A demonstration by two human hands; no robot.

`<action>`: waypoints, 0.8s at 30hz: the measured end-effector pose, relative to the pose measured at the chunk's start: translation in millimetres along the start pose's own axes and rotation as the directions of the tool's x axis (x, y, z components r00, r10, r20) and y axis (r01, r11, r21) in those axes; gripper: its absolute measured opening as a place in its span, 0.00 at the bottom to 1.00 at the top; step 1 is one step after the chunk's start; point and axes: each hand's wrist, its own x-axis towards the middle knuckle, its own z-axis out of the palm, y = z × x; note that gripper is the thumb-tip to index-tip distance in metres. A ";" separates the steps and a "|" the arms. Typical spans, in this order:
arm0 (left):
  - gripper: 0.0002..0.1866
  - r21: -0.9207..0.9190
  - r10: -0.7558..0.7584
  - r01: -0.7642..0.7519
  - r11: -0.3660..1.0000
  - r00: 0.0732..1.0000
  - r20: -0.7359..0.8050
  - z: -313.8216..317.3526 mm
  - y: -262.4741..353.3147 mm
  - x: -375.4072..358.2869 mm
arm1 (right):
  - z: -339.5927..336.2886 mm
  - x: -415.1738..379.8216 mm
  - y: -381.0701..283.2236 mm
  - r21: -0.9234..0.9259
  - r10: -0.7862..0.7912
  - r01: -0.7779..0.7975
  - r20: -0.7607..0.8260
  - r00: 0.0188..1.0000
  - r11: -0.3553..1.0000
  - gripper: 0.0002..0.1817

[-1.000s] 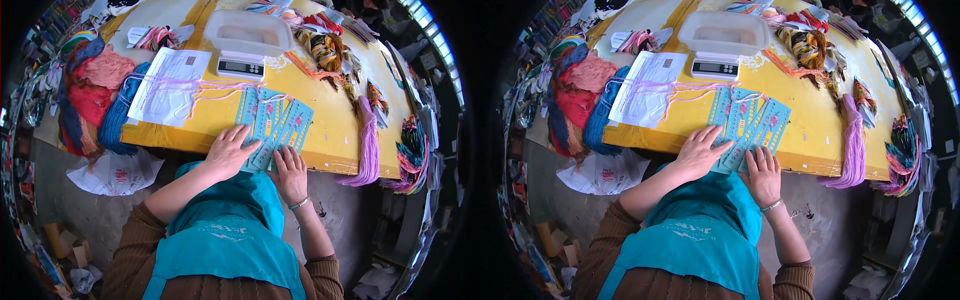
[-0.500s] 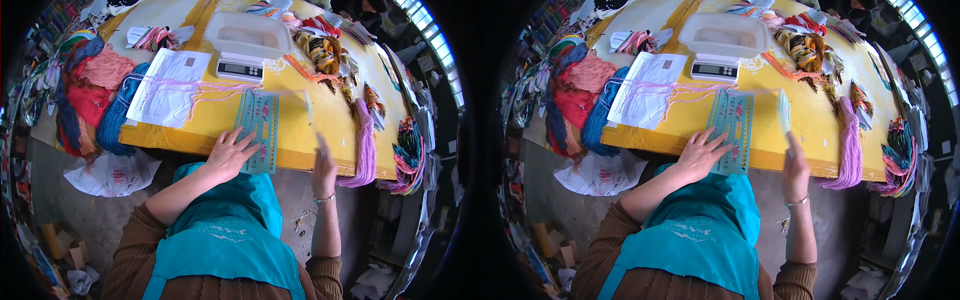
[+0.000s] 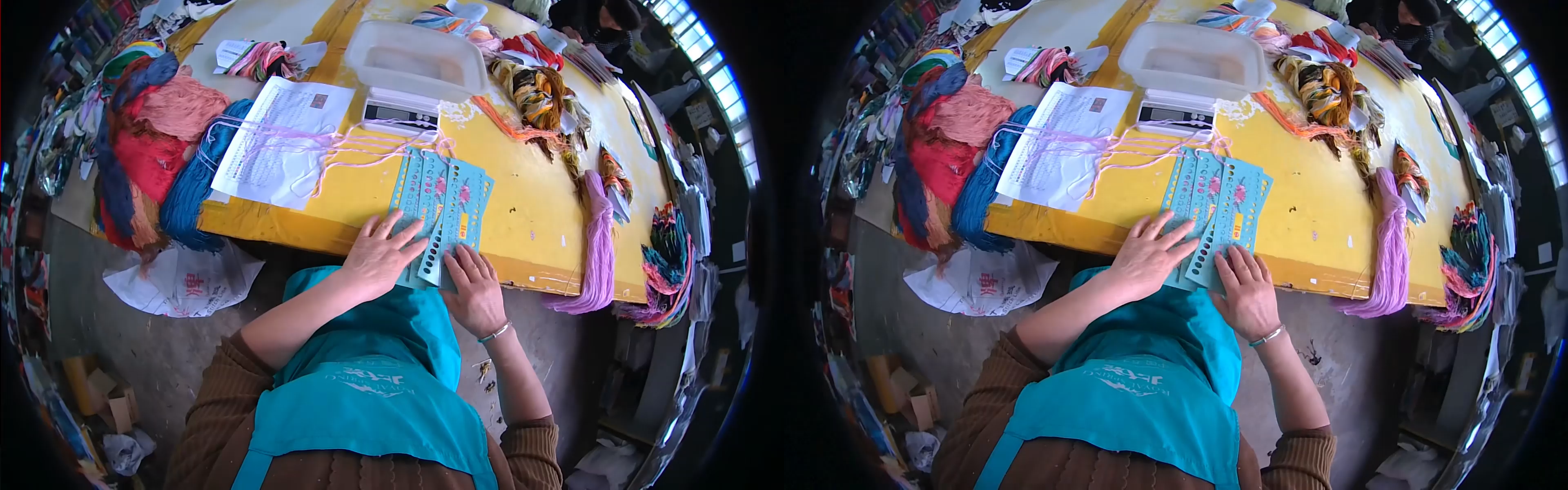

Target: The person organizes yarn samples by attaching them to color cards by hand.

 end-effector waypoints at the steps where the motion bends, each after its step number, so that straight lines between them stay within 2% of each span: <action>1: 0.22 0.003 -0.005 0.005 1.000 1.000 0.004 0.4 0.5 0.6 | -3.3 -0.2 -4.5 0.063 0.041 -0.042 0.008 0.999 0.997 0.33; 4: 0.23 -0.001 -0.014 0.014 1.000 1.000 -0.006 3.9 0.2 0.8 | 0.7 1.9 -14.2 -0.045 0.065 -0.064 0.018 0.998 0.997 0.37; 8: 0.26 -0.068 -0.021 0.018 0.998 0.999 -0.044 5.7 -3.7 -1.2 | 15.8 1.0 -11.7 -0.137 0.004 -0.019 -0.111 0.994 0.990 0.29; 9: 0.28 -0.123 -0.052 0.040 0.992 0.994 -0.099 7.4 -4.4 -2.4 | 17.4 1.3 -12.2 -0.137 0.002 -0.017 -0.112 0.994 0.990 0.29; 10: 0.30 -0.180 -0.085 0.057 0.982 0.985 -0.152 7.7 -4.3 -3.5 | 18.7 1.2 -13.0 -0.127 0.029 -0.044 -0.122 0.992 0.991 0.27; 13: 0.30 -0.220 -0.121 0.080 0.972 0.976 -0.181 6.6 -2.3 -3.6 | 22.2 3.7 -19.5 -0.138 0.083 -0.103 -0.145 0.986 0.985 0.25; 16: 0.27 -0.208 -0.117 0.080 0.975 0.977 -0.175 9.9 -2.6 -3.1 | 21.3 8.2 -34.7 -0.179 0.142 -0.165 -0.136 0.981 0.970 0.27; 19: 0.27 -0.214 -0.094 0.056 0.975 0.981 -0.170 9.3 -5.6 -4.6 | 16.8 7.6 -43.7 -0.181 0.186 -0.193 -0.053 0.981 0.964 0.34; 20: 0.27 -0.214 -0.094 0.056 0.975 0.981 -0.170 7.7 -7.7 -4.5 | 17.1 7.6 -43.9 -0.181 0.187 -0.193 -0.053 0.981 0.964 0.34; 22: 0.27 -0.324 -0.105 0.071 0.943 0.990 -0.089 2.5 -13.5 -3.2 | 17.8 7.9 -44.4 -0.241 0.147 -0.155 -0.050 0.988 0.958 0.32; 24: 0.28 -0.306 -0.087 0.059 0.950 0.993 -0.080 -1.5 -13.2 -3.9 | 21.8 7.4 -40.7 -0.241 0.142 -0.154 -0.065 0.988 0.958 0.31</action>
